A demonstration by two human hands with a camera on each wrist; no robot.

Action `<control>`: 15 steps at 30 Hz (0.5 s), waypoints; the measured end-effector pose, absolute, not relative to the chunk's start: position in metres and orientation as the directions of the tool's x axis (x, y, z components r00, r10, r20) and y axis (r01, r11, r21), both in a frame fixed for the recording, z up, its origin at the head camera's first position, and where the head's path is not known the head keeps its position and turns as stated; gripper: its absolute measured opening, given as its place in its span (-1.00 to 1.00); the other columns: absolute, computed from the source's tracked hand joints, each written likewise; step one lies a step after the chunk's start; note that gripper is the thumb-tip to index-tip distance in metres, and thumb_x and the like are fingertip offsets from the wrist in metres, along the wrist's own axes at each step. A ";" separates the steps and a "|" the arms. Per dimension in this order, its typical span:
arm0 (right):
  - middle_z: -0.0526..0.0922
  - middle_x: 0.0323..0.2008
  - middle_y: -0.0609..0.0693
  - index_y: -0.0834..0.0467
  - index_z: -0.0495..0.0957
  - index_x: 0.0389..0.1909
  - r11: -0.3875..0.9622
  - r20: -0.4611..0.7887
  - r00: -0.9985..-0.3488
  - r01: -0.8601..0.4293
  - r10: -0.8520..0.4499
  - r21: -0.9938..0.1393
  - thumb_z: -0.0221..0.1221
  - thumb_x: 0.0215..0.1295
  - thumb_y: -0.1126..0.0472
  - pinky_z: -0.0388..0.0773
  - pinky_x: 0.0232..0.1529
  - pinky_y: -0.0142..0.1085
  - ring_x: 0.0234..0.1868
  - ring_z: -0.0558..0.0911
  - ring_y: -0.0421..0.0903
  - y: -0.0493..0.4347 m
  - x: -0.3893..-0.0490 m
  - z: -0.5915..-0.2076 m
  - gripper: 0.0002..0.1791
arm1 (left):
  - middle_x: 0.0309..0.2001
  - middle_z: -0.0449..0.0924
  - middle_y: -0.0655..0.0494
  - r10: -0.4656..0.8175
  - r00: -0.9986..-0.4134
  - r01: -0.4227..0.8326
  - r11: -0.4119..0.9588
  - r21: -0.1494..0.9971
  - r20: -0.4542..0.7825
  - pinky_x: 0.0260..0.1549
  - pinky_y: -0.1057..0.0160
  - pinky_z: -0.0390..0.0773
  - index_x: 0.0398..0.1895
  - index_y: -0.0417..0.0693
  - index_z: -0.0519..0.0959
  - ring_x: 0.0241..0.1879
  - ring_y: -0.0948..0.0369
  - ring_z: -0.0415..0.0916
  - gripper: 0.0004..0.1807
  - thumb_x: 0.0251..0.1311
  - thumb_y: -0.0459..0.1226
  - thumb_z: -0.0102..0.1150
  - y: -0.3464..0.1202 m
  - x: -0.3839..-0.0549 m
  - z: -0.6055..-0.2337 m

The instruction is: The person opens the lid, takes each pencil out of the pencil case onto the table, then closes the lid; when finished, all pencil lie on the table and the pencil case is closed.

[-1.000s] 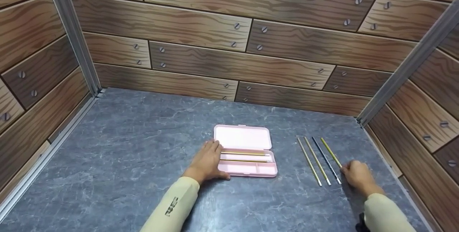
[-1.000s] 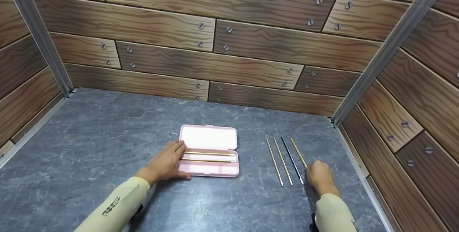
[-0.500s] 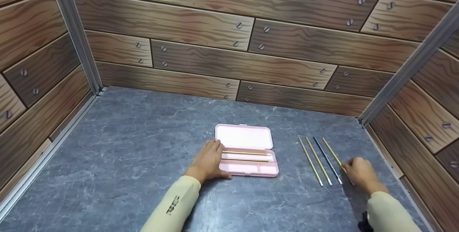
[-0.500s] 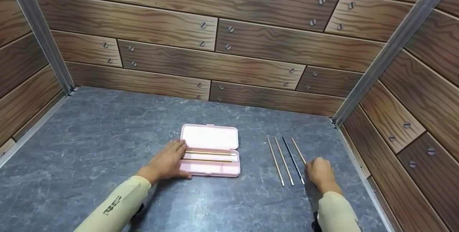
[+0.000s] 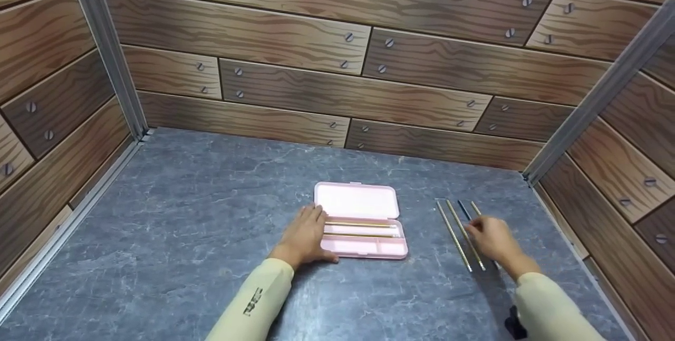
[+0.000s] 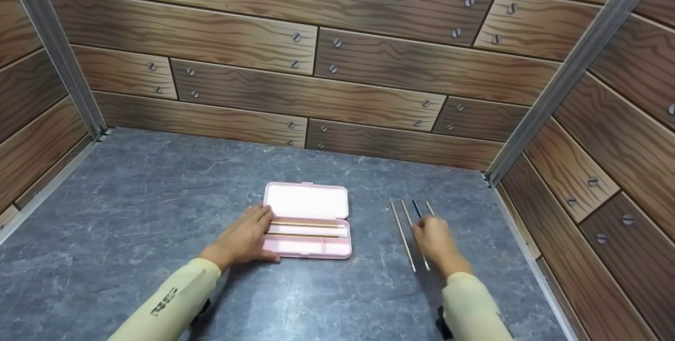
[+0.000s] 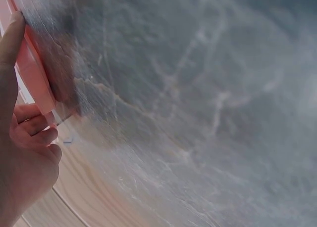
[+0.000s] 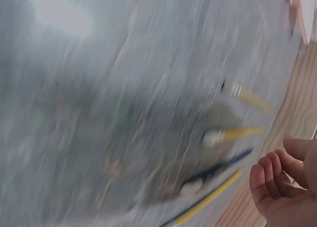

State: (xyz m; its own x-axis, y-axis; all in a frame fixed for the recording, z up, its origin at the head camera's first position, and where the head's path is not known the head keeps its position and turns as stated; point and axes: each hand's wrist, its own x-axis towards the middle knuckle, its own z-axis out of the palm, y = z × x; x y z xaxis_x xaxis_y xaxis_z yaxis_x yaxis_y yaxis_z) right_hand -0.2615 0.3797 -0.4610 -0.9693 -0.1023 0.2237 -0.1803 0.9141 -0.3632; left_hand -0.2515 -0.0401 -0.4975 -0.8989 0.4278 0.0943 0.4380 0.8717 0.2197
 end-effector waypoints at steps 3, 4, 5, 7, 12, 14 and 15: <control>0.72 -0.37 0.21 0.38 0.67 -0.32 0.902 0.277 -0.948 -0.253 -0.159 -0.349 0.26 0.28 0.36 0.65 -0.19 0.04 -0.30 0.67 0.11 0.356 -0.262 -0.464 -0.89 | 0.41 0.35 -0.23 0.424 -0.901 0.434 0.873 0.222 0.094 0.57 -0.01 0.15 0.39 -0.33 0.33 0.48 -0.13 0.22 0.18 -0.17 0.28 0.51 -0.040 -0.251 -0.497; 0.71 -0.36 0.20 0.37 0.67 -0.31 0.896 0.287 -0.941 -0.275 -0.177 -0.348 0.27 0.27 0.37 0.65 -0.18 0.04 -0.29 0.67 0.10 0.348 -0.262 -0.465 -0.90 | 0.42 0.35 -0.23 0.423 -0.902 0.432 0.874 0.223 0.091 0.57 -0.01 0.15 0.39 -0.33 0.33 0.48 -0.12 0.22 0.18 -0.16 0.28 0.51 -0.040 -0.252 -0.497; 0.71 -0.36 0.19 0.36 0.67 -0.31 0.892 0.296 -0.936 -0.292 -0.192 -0.346 0.27 0.26 0.37 0.64 -0.17 0.03 -0.28 0.66 0.10 0.340 -0.262 -0.466 -0.91 | 0.42 0.34 -0.23 0.422 -0.902 0.431 0.874 0.224 0.089 0.57 0.00 0.14 0.39 -0.33 0.33 0.48 -0.12 0.22 0.18 -0.16 0.28 0.51 -0.040 -0.252 -0.497; 0.69 -0.35 0.17 0.33 0.67 -0.32 0.882 0.304 -0.927 -0.321 -0.218 -0.345 0.29 0.25 0.37 0.65 -0.16 0.02 -0.27 0.65 0.07 0.324 -0.263 -0.467 -0.93 | 0.42 0.35 -0.23 0.422 -0.902 0.431 0.874 0.225 0.087 0.57 -0.01 0.15 0.39 -0.33 0.33 0.48 -0.12 0.22 0.18 -0.16 0.28 0.50 -0.040 -0.251 -0.497; 0.67 -0.37 0.13 0.31 0.67 -0.33 0.860 0.312 -0.915 -0.364 -0.257 -0.359 0.32 0.22 0.37 0.66 -0.18 -0.04 -0.29 0.63 -0.01 0.289 -0.263 -0.469 -0.94 | 0.40 0.35 -0.23 0.427 -0.900 0.436 0.870 0.230 0.088 0.56 -0.03 0.16 0.39 -0.35 0.32 0.48 -0.13 0.22 0.18 -0.16 0.26 0.51 -0.040 -0.251 -0.496; 0.66 -0.39 0.11 0.32 0.67 -0.34 0.855 0.315 -0.911 -0.375 -0.268 -0.358 0.33 0.22 0.36 0.65 -0.21 -0.07 -0.31 0.61 -0.03 0.277 -0.263 -0.470 -0.93 | 0.40 0.35 -0.23 0.426 -0.901 0.434 0.871 0.232 0.086 0.57 -0.02 0.15 0.39 -0.34 0.32 0.48 -0.13 0.21 0.17 -0.16 0.26 0.51 -0.040 -0.251 -0.496; 0.66 -0.40 0.10 0.32 0.67 -0.34 0.854 0.316 -0.909 -0.379 -0.272 -0.356 0.33 0.22 0.36 0.64 -0.22 -0.09 -0.32 0.61 -0.04 0.272 -0.263 -0.470 -0.92 | 0.41 0.35 -0.23 0.425 -0.901 0.433 0.871 0.231 0.083 0.57 -0.02 0.15 0.39 -0.34 0.32 0.48 -0.12 0.21 0.17 -0.15 0.27 0.51 -0.040 -0.251 -0.496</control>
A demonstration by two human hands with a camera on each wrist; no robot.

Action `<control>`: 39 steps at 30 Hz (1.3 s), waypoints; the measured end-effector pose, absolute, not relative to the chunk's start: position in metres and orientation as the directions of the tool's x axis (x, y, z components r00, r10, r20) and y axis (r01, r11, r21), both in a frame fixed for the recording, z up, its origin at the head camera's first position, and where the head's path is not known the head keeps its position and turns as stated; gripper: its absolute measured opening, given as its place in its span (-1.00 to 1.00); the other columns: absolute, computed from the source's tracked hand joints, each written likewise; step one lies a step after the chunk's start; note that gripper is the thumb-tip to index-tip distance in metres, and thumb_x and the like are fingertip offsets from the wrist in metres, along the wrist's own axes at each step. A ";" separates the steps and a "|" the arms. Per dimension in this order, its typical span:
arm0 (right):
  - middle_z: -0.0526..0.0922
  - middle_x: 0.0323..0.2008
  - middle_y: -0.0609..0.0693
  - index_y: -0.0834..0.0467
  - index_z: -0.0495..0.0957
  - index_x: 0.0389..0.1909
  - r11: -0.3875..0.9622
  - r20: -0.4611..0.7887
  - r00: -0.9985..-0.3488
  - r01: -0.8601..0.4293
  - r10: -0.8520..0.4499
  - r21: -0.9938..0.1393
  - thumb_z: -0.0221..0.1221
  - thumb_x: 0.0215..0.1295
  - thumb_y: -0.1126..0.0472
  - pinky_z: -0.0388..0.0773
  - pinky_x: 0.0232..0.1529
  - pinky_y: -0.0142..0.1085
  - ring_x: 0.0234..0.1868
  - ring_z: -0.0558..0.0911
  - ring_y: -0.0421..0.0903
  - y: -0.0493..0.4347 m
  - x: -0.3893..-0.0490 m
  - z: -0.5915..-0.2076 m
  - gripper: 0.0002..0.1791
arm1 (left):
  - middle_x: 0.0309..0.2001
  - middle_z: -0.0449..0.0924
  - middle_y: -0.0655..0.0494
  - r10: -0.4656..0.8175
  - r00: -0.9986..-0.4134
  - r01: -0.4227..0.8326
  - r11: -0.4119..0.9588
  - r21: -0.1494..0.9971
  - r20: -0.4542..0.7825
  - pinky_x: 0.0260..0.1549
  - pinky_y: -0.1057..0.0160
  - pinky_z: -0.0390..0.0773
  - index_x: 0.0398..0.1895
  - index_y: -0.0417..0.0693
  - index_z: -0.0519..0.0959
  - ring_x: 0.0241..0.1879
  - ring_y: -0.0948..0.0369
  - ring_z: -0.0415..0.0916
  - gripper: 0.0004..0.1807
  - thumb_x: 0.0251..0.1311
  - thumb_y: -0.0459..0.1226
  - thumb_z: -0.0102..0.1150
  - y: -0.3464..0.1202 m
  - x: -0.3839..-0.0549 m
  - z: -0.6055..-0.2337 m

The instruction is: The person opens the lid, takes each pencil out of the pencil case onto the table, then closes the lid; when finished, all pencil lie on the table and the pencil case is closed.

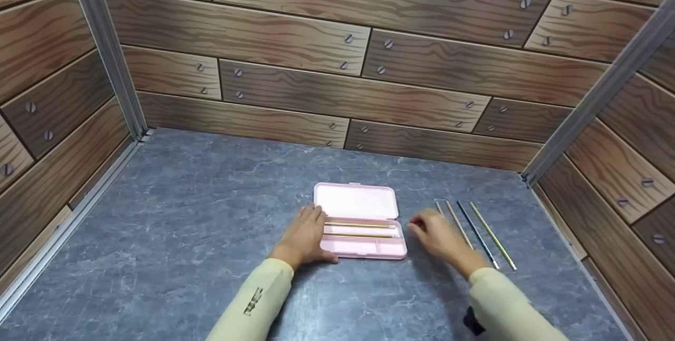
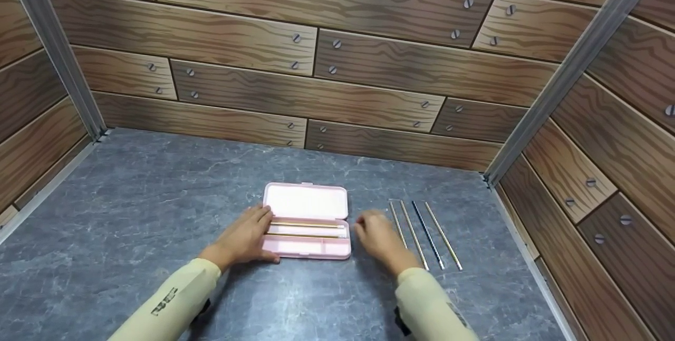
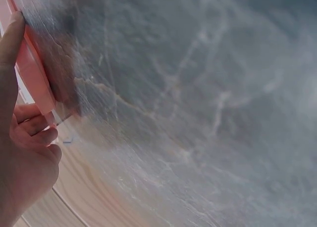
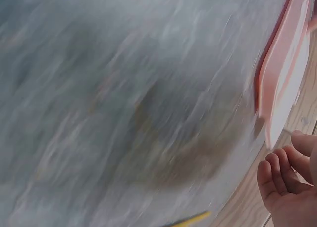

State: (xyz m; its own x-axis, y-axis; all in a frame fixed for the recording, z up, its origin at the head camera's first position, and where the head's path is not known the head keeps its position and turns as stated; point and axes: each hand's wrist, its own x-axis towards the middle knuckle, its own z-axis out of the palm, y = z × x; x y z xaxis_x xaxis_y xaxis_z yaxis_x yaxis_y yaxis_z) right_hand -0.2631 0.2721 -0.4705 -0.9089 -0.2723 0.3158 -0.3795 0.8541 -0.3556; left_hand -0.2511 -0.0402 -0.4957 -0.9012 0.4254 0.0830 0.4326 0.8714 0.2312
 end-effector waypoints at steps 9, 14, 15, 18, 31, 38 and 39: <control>0.58 -0.40 -0.01 0.26 0.67 -0.34 0.834 0.262 -0.914 -0.394 -0.310 -0.387 0.31 0.28 0.30 0.59 -0.33 -0.29 -0.35 0.53 -0.18 0.242 -0.264 -0.475 -0.93 | 0.42 0.33 -0.23 0.420 -0.905 0.425 0.875 0.233 0.071 0.57 0.00 0.13 0.41 -0.35 0.30 0.49 -0.12 0.20 0.20 -0.15 0.27 0.51 -0.039 -0.251 -0.496; 0.57 -0.38 0.01 0.26 0.66 -0.30 0.832 0.238 -0.905 -0.420 -0.353 -0.364 0.31 0.29 0.30 0.59 -0.33 -0.29 -0.34 0.53 -0.17 0.234 -0.264 -0.476 -0.91 | 0.43 0.32 -0.23 0.420 -0.904 0.425 0.873 0.240 0.075 0.58 -0.01 0.12 0.41 -0.34 0.31 0.49 -0.12 0.20 0.19 -0.15 0.27 0.51 -0.039 -0.252 -0.496; 0.58 -0.38 0.01 0.27 0.66 -0.29 0.832 0.237 -0.902 -0.425 -0.360 -0.356 0.32 0.28 0.30 0.60 -0.33 -0.28 -0.34 0.53 -0.17 0.233 -0.264 -0.476 -0.91 | 0.44 0.32 -0.23 0.420 -0.905 0.424 0.873 0.241 0.074 0.58 0.00 0.11 0.42 -0.34 0.30 0.50 -0.12 0.19 0.19 -0.15 0.27 0.50 -0.039 -0.252 -0.496; 0.59 -0.37 0.02 0.27 0.66 -0.27 0.829 0.243 -0.894 -0.442 -0.376 -0.342 0.33 0.27 0.29 0.60 -0.32 -0.24 -0.34 0.54 -0.16 0.231 -0.264 -0.476 -0.89 | 0.44 0.32 -0.23 0.417 -0.905 0.424 0.873 0.241 0.079 0.58 0.00 0.12 0.41 -0.35 0.31 0.50 -0.12 0.19 0.19 -0.15 0.27 0.51 -0.040 -0.252 -0.496; 0.62 -0.38 0.00 0.24 0.69 -0.27 0.733 0.256 -0.766 -0.641 -0.590 -0.226 0.28 0.26 0.34 0.65 -0.26 -0.13 -0.33 0.60 -0.09 0.230 -0.264 -0.484 -0.92 | 0.47 0.28 -0.22 0.407 -0.912 0.405 0.883 0.238 0.044 0.59 0.01 0.10 0.44 -0.34 0.28 0.52 -0.11 0.16 0.21 -0.13 0.29 0.48 -0.039 -0.251 -0.495; 0.61 -0.38 0.03 0.24 0.70 -0.27 0.722 0.214 -0.755 -0.656 -0.620 -0.221 0.25 0.24 0.38 0.65 -0.26 -0.12 -0.33 0.60 -0.05 0.226 -0.266 -0.482 -0.91 | 0.48 0.28 -0.22 0.406 -0.913 0.404 0.883 0.239 0.042 0.60 0.01 0.08 0.45 -0.35 0.27 0.53 -0.11 0.14 0.22 -0.12 0.28 0.48 -0.039 -0.251 -0.495; 0.61 -0.37 0.04 0.25 0.70 -0.26 0.726 0.202 -0.760 -0.650 -0.618 -0.224 0.23 0.25 0.39 0.64 -0.25 -0.11 -0.32 0.60 -0.05 0.225 -0.266 -0.481 -0.90 | 0.48 0.28 -0.22 0.406 -0.913 0.404 0.884 0.236 0.042 0.60 0.01 0.08 0.45 -0.35 0.27 0.53 -0.11 0.15 0.21 -0.12 0.28 0.48 -0.040 -0.251 -0.495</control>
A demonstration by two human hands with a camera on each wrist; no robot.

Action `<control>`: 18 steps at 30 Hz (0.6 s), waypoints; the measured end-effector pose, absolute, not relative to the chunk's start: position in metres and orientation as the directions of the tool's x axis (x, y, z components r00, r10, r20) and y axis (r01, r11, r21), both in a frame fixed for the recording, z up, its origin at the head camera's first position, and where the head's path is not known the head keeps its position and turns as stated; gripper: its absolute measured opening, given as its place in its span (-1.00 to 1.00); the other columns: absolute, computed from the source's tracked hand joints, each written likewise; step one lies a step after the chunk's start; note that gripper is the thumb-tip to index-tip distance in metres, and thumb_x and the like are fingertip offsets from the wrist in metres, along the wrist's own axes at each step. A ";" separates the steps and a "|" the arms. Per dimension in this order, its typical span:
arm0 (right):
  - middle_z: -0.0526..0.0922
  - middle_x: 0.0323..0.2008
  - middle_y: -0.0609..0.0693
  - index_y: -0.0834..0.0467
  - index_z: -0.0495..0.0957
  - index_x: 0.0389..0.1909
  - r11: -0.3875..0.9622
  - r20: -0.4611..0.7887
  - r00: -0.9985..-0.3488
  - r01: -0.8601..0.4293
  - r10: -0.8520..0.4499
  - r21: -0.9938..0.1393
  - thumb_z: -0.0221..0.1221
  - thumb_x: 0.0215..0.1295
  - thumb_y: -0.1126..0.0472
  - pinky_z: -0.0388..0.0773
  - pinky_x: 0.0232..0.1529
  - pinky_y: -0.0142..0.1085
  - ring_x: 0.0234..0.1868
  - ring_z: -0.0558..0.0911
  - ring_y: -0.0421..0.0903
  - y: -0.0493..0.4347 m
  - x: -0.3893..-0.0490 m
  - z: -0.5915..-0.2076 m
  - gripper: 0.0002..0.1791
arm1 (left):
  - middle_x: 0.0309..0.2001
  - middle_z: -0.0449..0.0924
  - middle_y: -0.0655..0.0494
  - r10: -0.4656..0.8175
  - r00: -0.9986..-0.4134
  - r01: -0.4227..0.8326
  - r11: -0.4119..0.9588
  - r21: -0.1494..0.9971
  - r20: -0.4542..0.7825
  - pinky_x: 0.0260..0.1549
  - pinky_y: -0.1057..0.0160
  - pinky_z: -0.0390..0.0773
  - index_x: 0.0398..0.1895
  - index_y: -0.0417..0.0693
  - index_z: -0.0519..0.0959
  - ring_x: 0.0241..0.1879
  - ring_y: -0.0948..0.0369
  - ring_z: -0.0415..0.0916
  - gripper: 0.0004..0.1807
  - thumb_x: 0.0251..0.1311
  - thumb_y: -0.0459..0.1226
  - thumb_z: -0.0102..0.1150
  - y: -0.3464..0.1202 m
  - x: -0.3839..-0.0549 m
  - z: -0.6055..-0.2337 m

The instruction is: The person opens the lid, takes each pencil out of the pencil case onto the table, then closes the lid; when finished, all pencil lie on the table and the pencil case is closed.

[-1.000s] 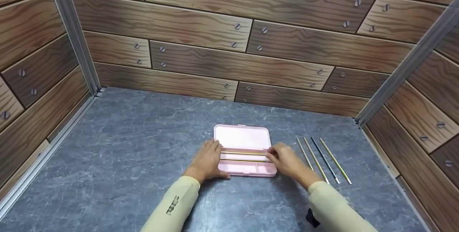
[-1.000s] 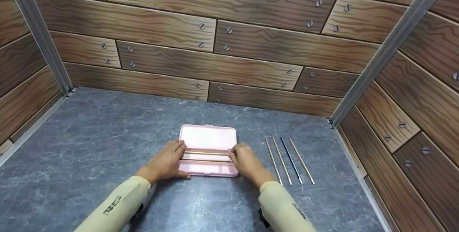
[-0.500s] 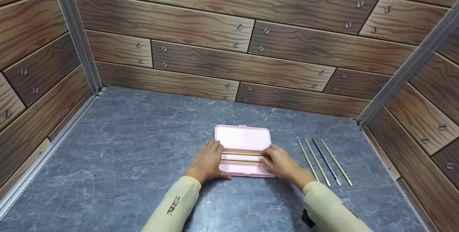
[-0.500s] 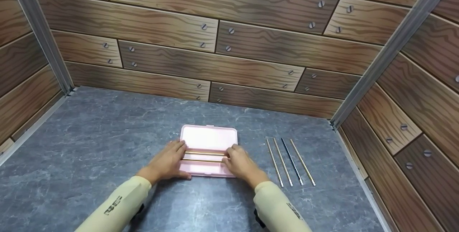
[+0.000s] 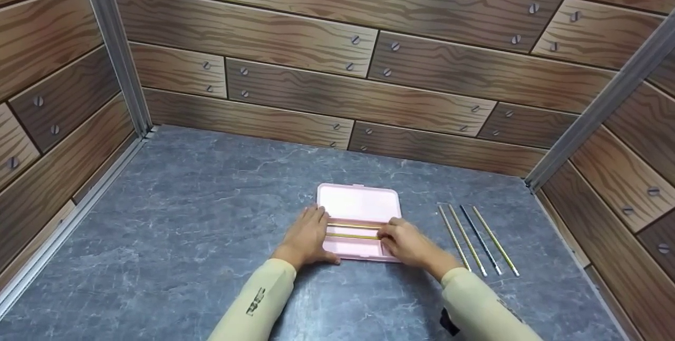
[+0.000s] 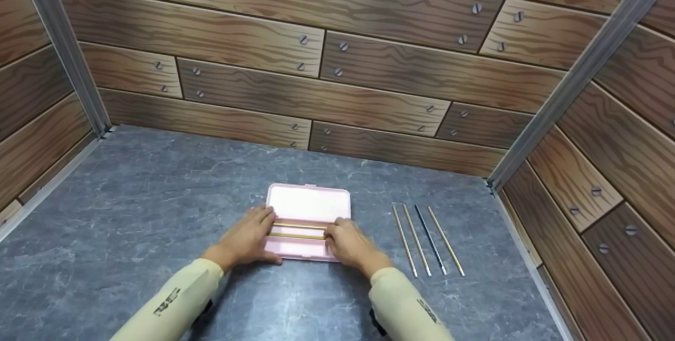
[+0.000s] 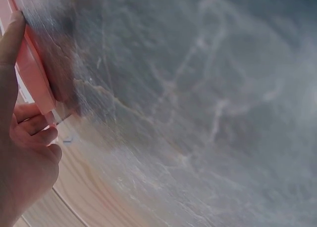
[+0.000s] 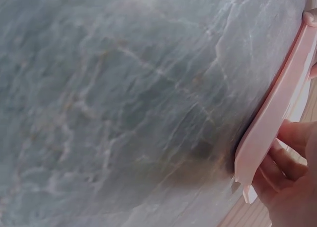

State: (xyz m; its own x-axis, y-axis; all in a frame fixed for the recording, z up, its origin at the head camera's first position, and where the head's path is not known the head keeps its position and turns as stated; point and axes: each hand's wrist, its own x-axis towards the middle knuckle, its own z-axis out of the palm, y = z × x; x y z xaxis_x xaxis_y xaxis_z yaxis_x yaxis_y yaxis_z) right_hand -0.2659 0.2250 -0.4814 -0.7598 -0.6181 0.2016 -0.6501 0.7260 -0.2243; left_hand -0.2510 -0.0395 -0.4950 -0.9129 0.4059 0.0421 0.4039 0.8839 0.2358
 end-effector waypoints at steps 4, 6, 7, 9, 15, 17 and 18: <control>0.59 -0.37 0.06 0.29 0.70 -0.25 0.733 0.169 -0.771 -0.636 -0.614 -0.242 0.19 0.22 0.42 0.61 -0.25 -0.09 -0.32 0.57 -0.01 0.222 -0.267 -0.479 -0.86 | 0.46 0.29 -0.23 0.410 -0.911 0.410 0.883 0.226 0.052 0.59 0.00 0.10 0.44 -0.35 0.28 0.52 -0.12 0.16 0.21 -0.12 0.29 0.48 -0.039 -0.251 -0.494; 0.59 -0.38 0.06 0.29 0.70 -0.27 0.732 0.166 -0.775 -0.631 -0.609 -0.257 0.18 0.19 0.43 0.60 -0.27 -0.11 -0.33 0.57 -0.02 0.221 -0.268 -0.478 -0.85 | 0.47 0.29 -0.23 0.412 -0.910 0.412 0.883 0.225 0.052 0.59 0.00 0.10 0.44 -0.35 0.28 0.52 -0.12 0.16 0.21 -0.12 0.29 0.47 -0.039 -0.251 -0.495; 0.58 -0.39 0.06 0.30 0.71 -0.28 0.732 0.167 -0.778 -0.627 -0.606 -0.265 0.18 0.17 0.43 0.59 -0.29 -0.12 -0.35 0.56 -0.03 0.221 -0.268 -0.477 -0.84 | 0.46 0.29 -0.23 0.413 -0.909 0.415 0.882 0.223 0.057 0.58 -0.01 0.11 0.44 -0.35 0.28 0.52 -0.12 0.17 0.21 -0.12 0.29 0.48 -0.040 -0.251 -0.495; 0.57 -0.42 0.04 0.29 0.71 -0.32 0.737 0.161 -0.789 -0.613 -0.593 -0.284 0.18 0.13 0.44 0.57 -0.33 -0.16 -0.38 0.53 -0.07 0.220 -0.269 -0.476 -0.84 | 0.46 0.30 -0.23 0.414 -0.908 0.416 0.882 0.223 0.058 0.58 -0.01 0.11 0.44 -0.35 0.29 0.52 -0.12 0.17 0.21 -0.13 0.29 0.48 -0.040 -0.251 -0.495; 0.53 -0.46 0.00 0.27 0.68 -0.35 0.763 0.107 -0.821 -0.563 -0.561 -0.320 0.15 0.09 0.43 0.52 -0.35 -0.22 -0.40 0.47 -0.16 0.218 -0.272 -0.474 -0.84 | 0.44 0.32 -0.22 0.421 -0.905 0.425 0.881 0.206 0.068 0.58 -0.02 0.13 0.42 -0.33 0.30 0.51 -0.11 0.18 0.21 -0.14 0.32 0.46 -0.040 -0.252 -0.497; 0.54 -0.46 0.00 0.27 0.67 -0.36 0.762 0.101 -0.824 -0.557 -0.558 -0.329 0.15 0.08 0.44 0.52 -0.36 -0.23 -0.40 0.46 -0.17 0.218 -0.273 -0.474 -0.84 | 0.45 0.31 -0.22 0.422 -0.904 0.427 0.880 0.206 0.068 0.57 -0.03 0.13 0.42 -0.34 0.29 0.51 -0.12 0.19 0.21 -0.13 0.32 0.46 -0.040 -0.252 -0.497; 0.55 -0.46 0.00 0.27 0.67 -0.36 0.761 0.102 -0.824 -0.557 -0.558 -0.334 0.15 0.08 0.44 0.51 -0.36 -0.24 -0.40 0.46 -0.17 0.218 -0.273 -0.474 -0.85 | 0.45 0.31 -0.23 0.422 -0.904 0.426 0.881 0.206 0.065 0.58 -0.04 0.13 0.43 -0.34 0.29 0.51 -0.12 0.18 0.21 -0.12 0.32 0.45 -0.040 -0.252 -0.497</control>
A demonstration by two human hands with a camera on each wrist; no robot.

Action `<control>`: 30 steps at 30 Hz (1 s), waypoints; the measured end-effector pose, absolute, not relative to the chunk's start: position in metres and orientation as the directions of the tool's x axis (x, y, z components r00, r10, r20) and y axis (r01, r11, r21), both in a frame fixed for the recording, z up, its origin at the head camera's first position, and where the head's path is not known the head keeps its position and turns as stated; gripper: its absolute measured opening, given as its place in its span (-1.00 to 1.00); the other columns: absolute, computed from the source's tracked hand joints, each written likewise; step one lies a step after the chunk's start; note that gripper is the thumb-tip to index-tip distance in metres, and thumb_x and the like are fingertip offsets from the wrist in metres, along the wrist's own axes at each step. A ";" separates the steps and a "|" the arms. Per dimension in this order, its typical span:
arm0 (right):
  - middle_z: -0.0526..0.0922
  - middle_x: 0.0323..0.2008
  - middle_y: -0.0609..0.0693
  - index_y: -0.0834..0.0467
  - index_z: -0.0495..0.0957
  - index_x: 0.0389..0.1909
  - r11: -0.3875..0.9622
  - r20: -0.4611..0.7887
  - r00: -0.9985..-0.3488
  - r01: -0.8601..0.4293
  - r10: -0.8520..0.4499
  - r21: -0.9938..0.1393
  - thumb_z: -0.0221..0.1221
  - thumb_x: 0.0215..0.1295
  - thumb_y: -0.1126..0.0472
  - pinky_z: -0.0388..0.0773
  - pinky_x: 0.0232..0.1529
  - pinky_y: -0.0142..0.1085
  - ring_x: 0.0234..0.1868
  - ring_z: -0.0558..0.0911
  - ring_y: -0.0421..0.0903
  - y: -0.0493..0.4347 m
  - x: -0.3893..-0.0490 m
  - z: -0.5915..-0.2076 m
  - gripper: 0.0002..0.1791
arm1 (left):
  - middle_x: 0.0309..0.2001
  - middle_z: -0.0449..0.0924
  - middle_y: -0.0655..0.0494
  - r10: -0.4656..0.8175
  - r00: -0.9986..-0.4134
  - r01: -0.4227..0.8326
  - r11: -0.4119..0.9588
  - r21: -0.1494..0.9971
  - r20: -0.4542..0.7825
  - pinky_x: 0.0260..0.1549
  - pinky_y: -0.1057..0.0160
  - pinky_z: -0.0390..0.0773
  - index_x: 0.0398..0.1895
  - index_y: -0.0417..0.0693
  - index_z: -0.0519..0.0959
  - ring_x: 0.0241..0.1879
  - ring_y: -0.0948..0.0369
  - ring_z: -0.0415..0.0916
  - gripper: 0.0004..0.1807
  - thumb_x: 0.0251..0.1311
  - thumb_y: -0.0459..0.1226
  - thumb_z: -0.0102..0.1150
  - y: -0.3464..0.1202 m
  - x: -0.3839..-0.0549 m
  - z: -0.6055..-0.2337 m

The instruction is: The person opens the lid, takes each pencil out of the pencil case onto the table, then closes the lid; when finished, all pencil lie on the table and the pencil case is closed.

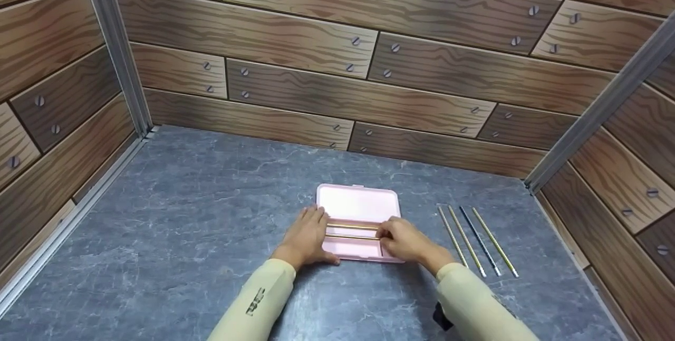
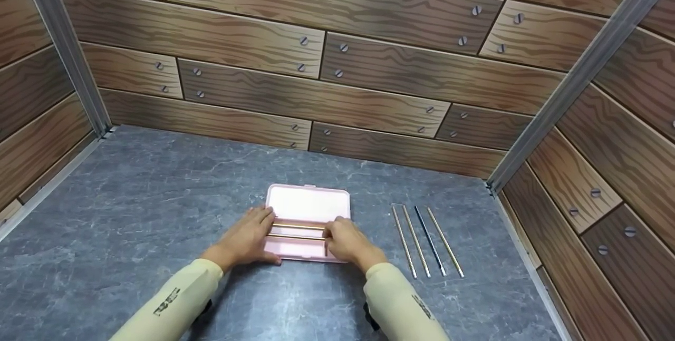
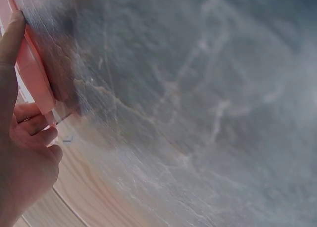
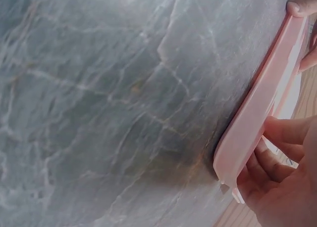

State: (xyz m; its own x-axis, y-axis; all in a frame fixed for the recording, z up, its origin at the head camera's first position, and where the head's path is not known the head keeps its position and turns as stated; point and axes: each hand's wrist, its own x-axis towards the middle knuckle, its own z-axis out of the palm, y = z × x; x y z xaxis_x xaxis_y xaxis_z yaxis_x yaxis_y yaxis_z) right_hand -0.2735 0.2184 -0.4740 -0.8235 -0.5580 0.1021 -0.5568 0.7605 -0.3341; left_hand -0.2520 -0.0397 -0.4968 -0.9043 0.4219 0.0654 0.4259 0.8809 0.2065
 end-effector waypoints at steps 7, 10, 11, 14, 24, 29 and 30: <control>0.56 -0.47 -0.03 0.25 0.65 -0.39 0.744 0.110 -0.817 -0.564 -0.566 -0.358 0.18 0.10 0.47 0.48 -0.41 -0.32 -0.42 0.44 -0.22 0.220 -0.272 -0.475 -0.87 | 0.46 0.29 -0.23 0.414 -0.908 0.416 0.881 0.226 0.057 0.58 -0.04 0.11 0.44 -0.36 0.27 0.52 -0.13 0.16 0.22 -0.12 0.30 0.47 -0.039 -0.251 -0.498; 0.57 -0.46 -0.03 0.25 0.66 -0.36 0.742 0.104 -0.812 -0.570 -0.574 -0.355 0.20 0.13 0.47 0.48 -0.41 -0.32 -0.42 0.44 -0.23 0.220 -0.271 -0.474 -0.88 | 0.43 0.33 -0.24 0.421 -0.904 0.428 0.876 0.225 0.081 0.56 -0.05 0.16 0.40 -0.37 0.30 0.49 -0.14 0.20 0.20 -0.15 0.29 0.49 -0.040 -0.251 -0.499; 0.57 -0.46 -0.02 0.26 0.67 -0.35 0.741 0.100 -0.810 -0.572 -0.578 -0.352 0.21 0.14 0.47 0.49 -0.40 -0.31 -0.41 0.45 -0.22 0.221 -0.272 -0.474 -0.89 | 0.42 0.33 -0.24 0.423 -0.902 0.431 0.874 0.224 0.086 0.56 -0.05 0.16 0.40 -0.37 0.31 0.49 -0.15 0.21 0.20 -0.15 0.28 0.50 -0.040 -0.250 -0.499; 0.58 -0.45 0.00 0.28 0.68 -0.32 0.735 0.094 -0.801 -0.583 -0.591 -0.345 0.23 0.17 0.47 0.51 -0.40 -0.30 -0.41 0.47 -0.21 0.221 -0.272 -0.473 -0.89 | 0.41 0.34 -0.25 0.425 -0.900 0.435 0.872 0.225 0.094 0.55 -0.06 0.18 0.39 -0.38 0.32 0.48 -0.15 0.22 0.19 -0.15 0.28 0.50 -0.040 -0.250 -0.499; 0.52 -0.47 -0.04 0.24 0.67 -0.36 0.737 0.102 -0.796 -0.594 -0.597 -0.321 0.24 0.17 0.46 0.45 -0.44 -0.33 -0.43 0.42 -0.23 0.221 -0.271 -0.470 -0.91 | 0.43 0.33 -0.22 0.414 -0.908 0.418 0.882 0.218 0.070 0.57 -0.04 0.14 0.41 -0.35 0.30 0.50 -0.13 0.20 0.19 -0.13 0.28 0.48 -0.039 -0.250 -0.498; 0.53 -0.46 -0.03 0.24 0.67 -0.36 0.731 0.116 -0.790 -0.603 -0.602 -0.320 0.24 0.19 0.45 0.47 -0.42 -0.34 -0.42 0.44 -0.22 0.227 -0.270 -0.465 -0.91 | 0.41 0.34 -0.24 0.417 -0.904 0.427 0.873 0.235 0.094 0.56 -0.04 0.15 0.39 -0.36 0.32 0.49 -0.13 0.21 0.18 -0.15 0.27 0.51 -0.040 -0.250 -0.498; 0.54 -0.46 -0.02 0.24 0.66 -0.36 0.725 0.122 -0.786 -0.609 -0.606 -0.321 0.24 0.19 0.45 0.48 -0.41 -0.33 -0.41 0.45 -0.22 0.229 -0.270 -0.464 -0.91 | 0.41 0.35 -0.25 0.418 -0.903 0.429 0.871 0.239 0.100 0.56 -0.04 0.16 0.38 -0.37 0.32 0.49 -0.13 0.22 0.18 -0.15 0.26 0.51 -0.040 -0.250 -0.498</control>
